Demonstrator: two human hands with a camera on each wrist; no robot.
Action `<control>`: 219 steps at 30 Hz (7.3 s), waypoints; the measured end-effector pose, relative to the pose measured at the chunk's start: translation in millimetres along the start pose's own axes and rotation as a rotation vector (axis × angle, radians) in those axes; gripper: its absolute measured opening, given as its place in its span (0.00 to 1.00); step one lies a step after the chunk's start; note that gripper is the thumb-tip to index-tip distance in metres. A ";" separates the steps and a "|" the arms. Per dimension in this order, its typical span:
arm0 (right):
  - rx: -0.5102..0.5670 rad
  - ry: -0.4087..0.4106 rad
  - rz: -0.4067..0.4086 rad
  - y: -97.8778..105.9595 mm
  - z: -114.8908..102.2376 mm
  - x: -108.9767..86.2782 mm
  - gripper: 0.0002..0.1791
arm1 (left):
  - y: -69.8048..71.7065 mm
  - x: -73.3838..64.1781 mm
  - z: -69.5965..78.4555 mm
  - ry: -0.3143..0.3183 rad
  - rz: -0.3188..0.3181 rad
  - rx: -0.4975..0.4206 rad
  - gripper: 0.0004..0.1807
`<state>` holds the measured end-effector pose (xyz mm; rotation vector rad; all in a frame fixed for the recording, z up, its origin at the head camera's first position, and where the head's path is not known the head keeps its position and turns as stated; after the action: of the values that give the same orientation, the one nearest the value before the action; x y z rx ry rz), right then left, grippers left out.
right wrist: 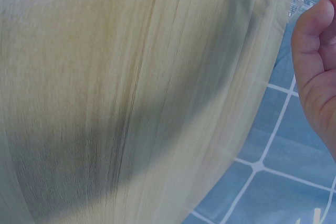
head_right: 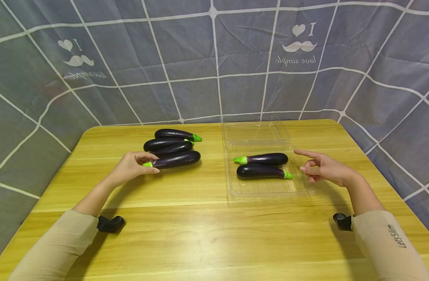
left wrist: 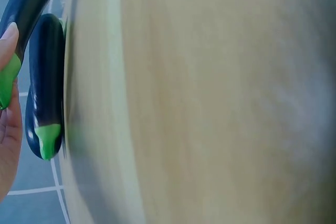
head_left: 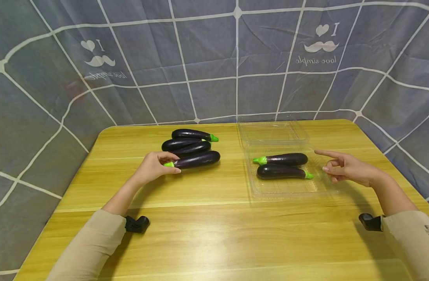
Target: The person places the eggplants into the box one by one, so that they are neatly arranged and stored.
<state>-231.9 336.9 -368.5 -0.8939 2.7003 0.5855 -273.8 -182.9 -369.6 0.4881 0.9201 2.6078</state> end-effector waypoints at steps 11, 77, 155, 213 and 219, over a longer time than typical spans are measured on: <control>-0.011 0.005 -0.002 -0.8 -2.0 -0.9 0.35 | -0.3 2.6 7.9 0.003 0.004 -0.039 0.21; -0.009 0.003 0.012 -0.1 0.7 0.0 0.35 | -60.8 49.9 86.1 -0.164 -0.058 -0.114 0.19; 0.036 0.043 -0.004 0.3 1.6 3.2 0.35 | -200.5 84.9 176.6 -0.347 -0.302 0.234 0.19; 0.029 0.029 -0.003 -1.5 -0.1 0.8 0.34 | -94.7 74.7 107.5 -0.269 -0.033 -0.457 0.24; 0.029 0.021 -0.015 -1.4 2.6 1.9 0.35 | -73.8 65.2 87.3 -0.223 -0.010 -0.432 0.24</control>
<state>-232.2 336.0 -371.9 -0.9173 2.7104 0.5349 -280.5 -54.7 -340.0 0.6307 0.2743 2.5706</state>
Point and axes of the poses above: each hand's wrist, its own x-axis towards the middle knuckle, its own y-axis out of the back of the hand, z = x × y, the point moved 6 cm from there along x, towards the middle knuckle, and after that the axes turned 9 degrees about -y, right-handed, at the moved point
